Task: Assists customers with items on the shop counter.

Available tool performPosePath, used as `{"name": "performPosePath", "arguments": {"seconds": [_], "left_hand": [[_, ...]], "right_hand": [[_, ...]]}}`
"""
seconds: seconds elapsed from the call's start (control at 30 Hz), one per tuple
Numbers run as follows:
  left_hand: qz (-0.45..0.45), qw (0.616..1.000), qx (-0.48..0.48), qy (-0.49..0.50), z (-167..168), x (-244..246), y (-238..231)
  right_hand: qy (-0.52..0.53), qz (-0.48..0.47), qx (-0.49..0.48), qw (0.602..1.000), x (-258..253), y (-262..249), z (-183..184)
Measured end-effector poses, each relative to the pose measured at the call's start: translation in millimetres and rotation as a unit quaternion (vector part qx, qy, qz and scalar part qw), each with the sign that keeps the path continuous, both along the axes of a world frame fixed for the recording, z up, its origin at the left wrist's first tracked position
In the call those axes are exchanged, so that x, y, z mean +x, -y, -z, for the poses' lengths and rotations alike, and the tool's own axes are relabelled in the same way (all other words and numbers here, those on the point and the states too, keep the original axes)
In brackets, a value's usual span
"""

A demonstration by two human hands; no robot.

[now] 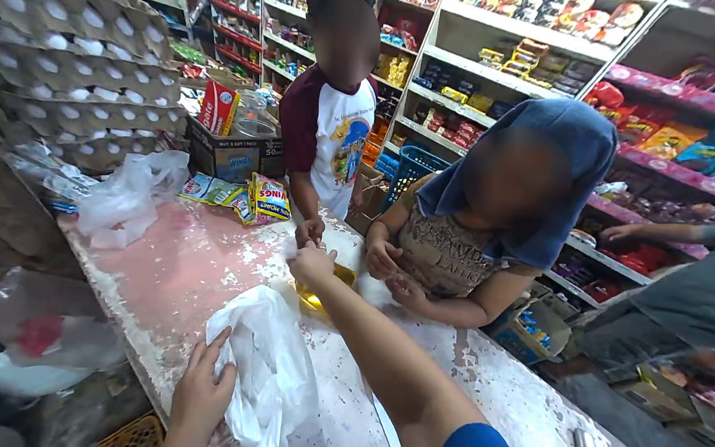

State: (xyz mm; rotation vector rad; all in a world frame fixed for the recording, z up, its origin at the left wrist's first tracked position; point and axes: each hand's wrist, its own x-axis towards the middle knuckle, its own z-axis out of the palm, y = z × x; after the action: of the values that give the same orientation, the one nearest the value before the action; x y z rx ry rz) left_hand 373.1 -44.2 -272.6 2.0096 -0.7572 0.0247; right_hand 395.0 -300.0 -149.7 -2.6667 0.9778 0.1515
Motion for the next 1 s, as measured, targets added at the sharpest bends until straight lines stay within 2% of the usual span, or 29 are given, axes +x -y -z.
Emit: {"name": "performPosePath", "arguments": {"seconds": [0.13,0.23,0.33,0.4,0.53,0.6,0.67,0.73,0.83,0.9,0.93,1.0], "left_hand": [[0.002,1.000,0.014,-0.010,-3.7,1.3,-2.6],[0.024,0.999,0.034,-0.025,-14.3,0.8,-0.9],[0.044,0.991,0.107,-0.071,-27.4,-0.6,-7.5],[0.065,0.984,0.136,-0.091,-33.0,-0.3,-3.5],[0.104,0.976,0.039,-0.185,-20.9,-36.1,12.1],[0.166,0.958,0.020,-0.232,-44.7,-74.1,20.7],[0.228,0.952,0.079,-0.191,-71.3,-113.6,36.6],[0.288,0.928,0.203,-0.118,-95.5,-148.1,55.2],[0.370,0.869,0.328,-0.012,-124.9,-182.7,70.1],[0.404,0.844,0.353,0.024,-120.1,-181.9,77.3],[0.408,0.847,0.341,-0.003,-112.0,-174.1,77.5],[0.401,0.869,0.242,-0.158,-89.1,-149.3,71.3]], "right_hand": [[0.105,0.046,0.111,0.987,-44.8,3.6,-14.3],[0.271,0.110,0.196,0.936,-108.8,-2.5,-38.2],[0.454,0.159,0.294,0.826,-164.0,-4.3,-43.3],[0.569,0.152,0.321,0.741,-188.9,-4.2,-53.2],[0.695,0.182,0.282,0.636,-241.5,-26.1,-111.5],[0.749,0.205,0.294,0.557,-265.7,-33.6,-139.4],[0.786,0.219,0.325,0.479,-282.5,-40.7,-160.2],[0.800,0.212,0.363,0.429,-291.9,-46.3,-168.0],[0.813,0.223,0.375,0.386,-288.5,-59.5,-165.9],[0.805,0.239,0.391,0.375,-284.2,-67.8,-149.8],[0.799,0.244,0.398,0.379,-283.1,-71.6,-137.1],[0.788,0.249,0.401,0.395,-282.9,-78.0,-109.3]]}}
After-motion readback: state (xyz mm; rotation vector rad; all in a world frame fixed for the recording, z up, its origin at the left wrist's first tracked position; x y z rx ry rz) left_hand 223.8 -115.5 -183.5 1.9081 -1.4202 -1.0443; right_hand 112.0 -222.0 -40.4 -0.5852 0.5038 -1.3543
